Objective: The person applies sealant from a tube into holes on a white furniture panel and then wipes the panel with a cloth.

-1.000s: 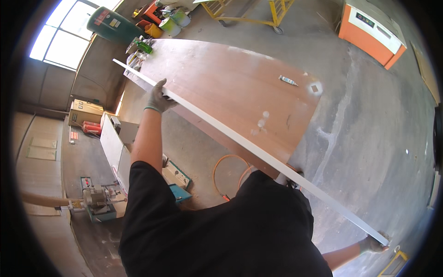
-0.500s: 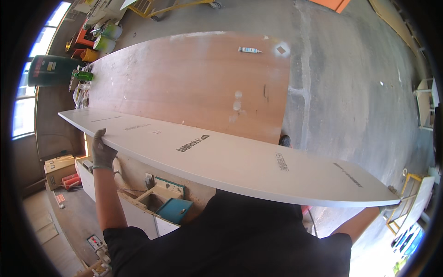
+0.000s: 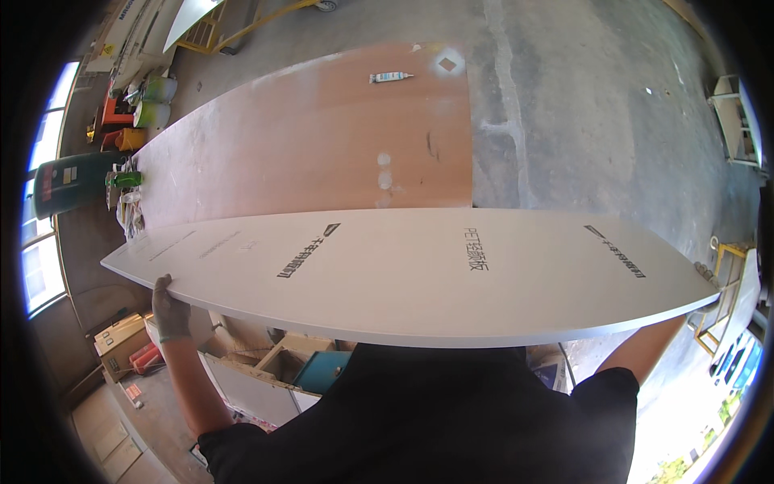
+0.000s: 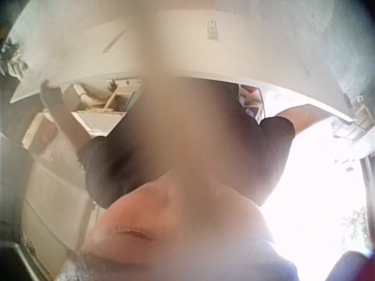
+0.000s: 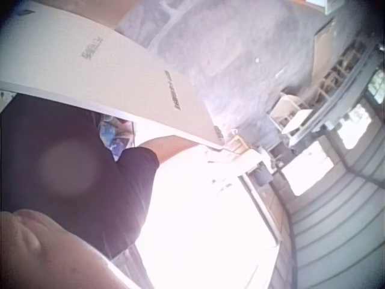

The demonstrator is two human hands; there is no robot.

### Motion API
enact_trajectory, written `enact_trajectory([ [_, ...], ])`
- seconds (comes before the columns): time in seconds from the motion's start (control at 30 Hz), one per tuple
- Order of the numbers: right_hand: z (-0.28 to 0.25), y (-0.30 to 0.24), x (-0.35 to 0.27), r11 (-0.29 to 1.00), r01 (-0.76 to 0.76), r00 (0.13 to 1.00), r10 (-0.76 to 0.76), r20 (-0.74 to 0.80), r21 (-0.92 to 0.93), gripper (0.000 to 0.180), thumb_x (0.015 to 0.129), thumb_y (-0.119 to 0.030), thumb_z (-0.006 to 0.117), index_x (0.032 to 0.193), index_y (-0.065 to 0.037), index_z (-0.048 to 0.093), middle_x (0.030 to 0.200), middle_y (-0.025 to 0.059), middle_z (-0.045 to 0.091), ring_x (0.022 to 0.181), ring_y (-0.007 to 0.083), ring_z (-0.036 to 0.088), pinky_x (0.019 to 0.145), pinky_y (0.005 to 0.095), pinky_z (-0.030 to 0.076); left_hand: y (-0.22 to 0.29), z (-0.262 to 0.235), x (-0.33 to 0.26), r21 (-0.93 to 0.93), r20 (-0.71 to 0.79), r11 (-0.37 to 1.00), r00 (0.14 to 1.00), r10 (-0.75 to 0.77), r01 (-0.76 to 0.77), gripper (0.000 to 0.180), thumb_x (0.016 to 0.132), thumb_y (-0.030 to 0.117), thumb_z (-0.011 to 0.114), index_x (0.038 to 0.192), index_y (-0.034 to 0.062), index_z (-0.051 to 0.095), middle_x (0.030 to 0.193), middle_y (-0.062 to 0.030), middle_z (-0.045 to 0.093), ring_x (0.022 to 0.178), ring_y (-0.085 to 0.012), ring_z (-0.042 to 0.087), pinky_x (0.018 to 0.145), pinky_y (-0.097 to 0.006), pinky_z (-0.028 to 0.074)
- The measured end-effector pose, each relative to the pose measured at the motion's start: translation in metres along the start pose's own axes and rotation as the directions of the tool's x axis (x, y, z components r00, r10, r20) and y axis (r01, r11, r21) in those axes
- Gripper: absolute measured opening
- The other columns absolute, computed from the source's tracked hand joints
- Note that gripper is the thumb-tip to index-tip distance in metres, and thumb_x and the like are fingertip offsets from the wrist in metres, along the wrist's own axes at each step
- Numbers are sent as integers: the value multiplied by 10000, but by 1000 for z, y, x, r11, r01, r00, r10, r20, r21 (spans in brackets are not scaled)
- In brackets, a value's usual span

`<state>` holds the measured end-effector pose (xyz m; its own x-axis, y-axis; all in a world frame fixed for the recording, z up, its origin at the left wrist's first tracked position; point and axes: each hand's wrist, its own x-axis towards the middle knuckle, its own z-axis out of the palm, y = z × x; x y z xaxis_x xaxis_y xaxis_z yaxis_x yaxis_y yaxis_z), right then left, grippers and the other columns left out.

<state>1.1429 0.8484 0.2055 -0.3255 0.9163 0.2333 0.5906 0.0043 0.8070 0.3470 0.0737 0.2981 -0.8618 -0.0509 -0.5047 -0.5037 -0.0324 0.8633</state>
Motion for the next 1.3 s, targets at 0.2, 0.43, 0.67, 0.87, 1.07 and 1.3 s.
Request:
enact_trajectory([
  [0.2,-26,-17,17,996,76,990,-81,-119,-43,88,863,-233,531,881,-155,565,937,18,580,928,204,590,805,357,478,-19,-4,-22,-57,-67,997,996,55,-58,323,899,128,635,1175,-23,564,1119,-142,629,1075,-273,639,966,-414,543],
  [0.43,-8,-27,4,989,14,999,-8,-45,146,198,864,-301,553,1005,-164,526,1058,45,538,1021,247,539,873,393,449,-28,-1,-34,-108,-67,994,998,0,-7,267,909,88,640,1147,-12,571,1084,-136,647,1032,-273,665,920,-413,578],
  [0.67,22,-35,-32,-607,-349,744,284,605,714,339,866,-369,574,1128,-174,487,1178,71,497,1114,289,488,940,429,421,-33,0,-46,-175,-100,979,987,-124,105,230,886,56,646,1100,-9,593,1080,-133,652,1049,-278,663,934,-421,578],
  [0.87,38,-53,-65,-798,-352,671,149,727,489,463,867,-428,593,1234,-182,454,1281,94,461,1194,326,444,998,460,396,-67,-36,-54,-275,-90,950,980,-178,148,215,915,38,581,1123,-14,595,1095,-144,659,1051,-270,670,934,-404,591],
  [1.07,31,-67,-82,-899,-297,621,74,780,322,589,868,-486,612,1340,-190,420,1385,117,425,1274,362,400,1056,490,372,-115,-66,-58,-477,-71,872,984,-165,112,431,940,35,556,1360,-3,467,1274,-176,610,1153,-342,637,1027,-482,537],
  [1.3,56,-73,-109,-952,-249,558,11,830,180,736,870,-554,634,1464,-200,381,1505,144,383,1367,405,349,1123,526,344,-153,-57,-61,-407,-195,909,964,-183,90,384,1025,101,478,1392,-10,453,1363,-204,571,1225,-360,594,1089,-522,477],
])
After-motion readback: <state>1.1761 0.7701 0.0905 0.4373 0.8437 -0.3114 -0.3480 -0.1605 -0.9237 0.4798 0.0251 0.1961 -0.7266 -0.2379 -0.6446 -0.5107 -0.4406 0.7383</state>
